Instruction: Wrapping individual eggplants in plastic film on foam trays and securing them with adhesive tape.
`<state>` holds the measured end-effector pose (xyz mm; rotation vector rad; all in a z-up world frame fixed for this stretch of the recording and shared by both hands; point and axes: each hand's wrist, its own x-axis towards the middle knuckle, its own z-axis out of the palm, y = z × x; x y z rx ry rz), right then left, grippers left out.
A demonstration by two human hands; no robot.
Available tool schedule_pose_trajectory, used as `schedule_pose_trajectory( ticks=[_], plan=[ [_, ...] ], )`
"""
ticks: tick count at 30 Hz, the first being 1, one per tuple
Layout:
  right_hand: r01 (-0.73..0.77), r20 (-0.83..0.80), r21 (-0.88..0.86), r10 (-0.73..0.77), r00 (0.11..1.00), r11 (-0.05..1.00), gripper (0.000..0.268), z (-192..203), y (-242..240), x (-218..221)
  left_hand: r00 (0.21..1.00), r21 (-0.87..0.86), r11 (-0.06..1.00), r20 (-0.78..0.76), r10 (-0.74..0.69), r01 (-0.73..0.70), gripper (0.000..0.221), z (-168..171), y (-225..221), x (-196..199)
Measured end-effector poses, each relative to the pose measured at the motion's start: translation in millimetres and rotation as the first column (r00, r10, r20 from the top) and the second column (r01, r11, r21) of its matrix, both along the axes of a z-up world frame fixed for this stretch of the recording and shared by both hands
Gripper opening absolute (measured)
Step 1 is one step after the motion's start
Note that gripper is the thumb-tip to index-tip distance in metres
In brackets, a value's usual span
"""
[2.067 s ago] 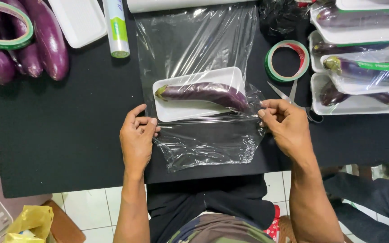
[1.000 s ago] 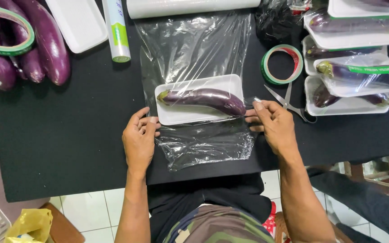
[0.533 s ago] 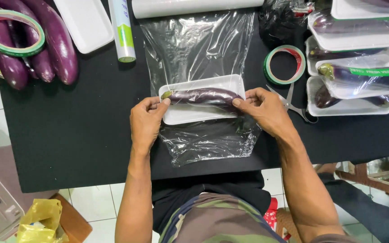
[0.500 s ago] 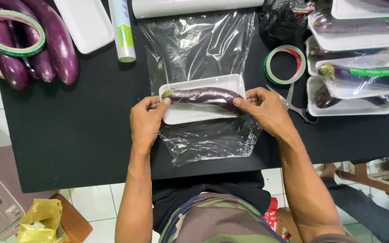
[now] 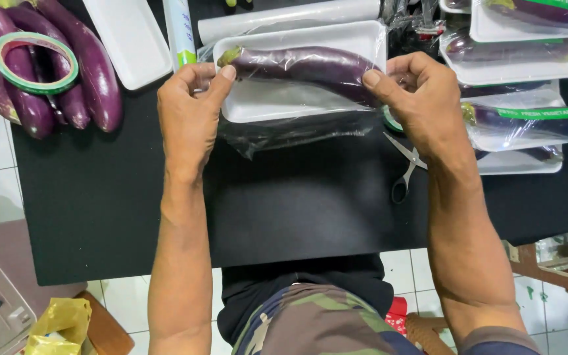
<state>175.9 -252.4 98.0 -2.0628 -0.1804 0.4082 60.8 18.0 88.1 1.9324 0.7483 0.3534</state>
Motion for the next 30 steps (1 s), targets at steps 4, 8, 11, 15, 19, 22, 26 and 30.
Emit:
schedule_pose_trajectory(
  ticks=[4,8,11,15,19,22,26,30],
  plan=[
    [-0.035,0.041,-0.001,0.035,0.999,0.999,0.031,-6.3,-10.3,-9.2,0.999,0.017,1.000,0.036,0.003,-0.004,0.031,2.0,-4.5,-10.5],
    [-0.040,0.007,0.099,0.040,0.999,0.994,0.042,-43.0,-28.7,-26.4,0.998,-0.115,0.992,-0.023,0.052,-0.054,0.031,-17.7,-17.4,-35.3],
    [0.000,-0.107,0.042,0.005,0.994,0.999,0.044,-66.1,-41.1,-47.2,0.990,-0.171,0.983,-0.134,0.045,-0.068,0.032,-27.4,-30.7,-57.5],
    [0.024,-0.226,-0.099,-0.045,0.973,0.995,0.044,-76.8,-48.2,-73.6,0.955,-0.231,0.967,-0.295,0.033,-0.105,0.031,-44.9,-44.1,-86.9],
    [0.008,-0.242,-0.163,-0.048,0.969,0.987,0.044,-76.1,-54.0,-92.1,0.930,-0.239,0.964,-0.368,0.025,-0.120,0.029,-66.7,-50.3,-109.2],
    [-0.009,-0.253,-0.240,-0.054,0.966,0.971,0.047,-71.3,-54.6,-101.5,0.905,-0.271,0.955,-0.426,-0.008,-0.119,0.027,-75.8,-52.9,-119.0],
    [-0.043,-0.306,-0.310,-0.057,0.950,0.950,0.054,-61.6,-54.3,-109.4,0.894,-0.320,0.941,-0.446,-0.046,-0.111,0.031,-71.5,-56.6,-123.2],
    [-0.130,-0.352,-0.373,-0.011,0.936,0.919,0.058,-55.3,-53.5,-111.4,0.848,-0.321,0.943,-0.521,-0.097,-0.090,0.032,-70.1,-55.6,-124.7]
  ],
)
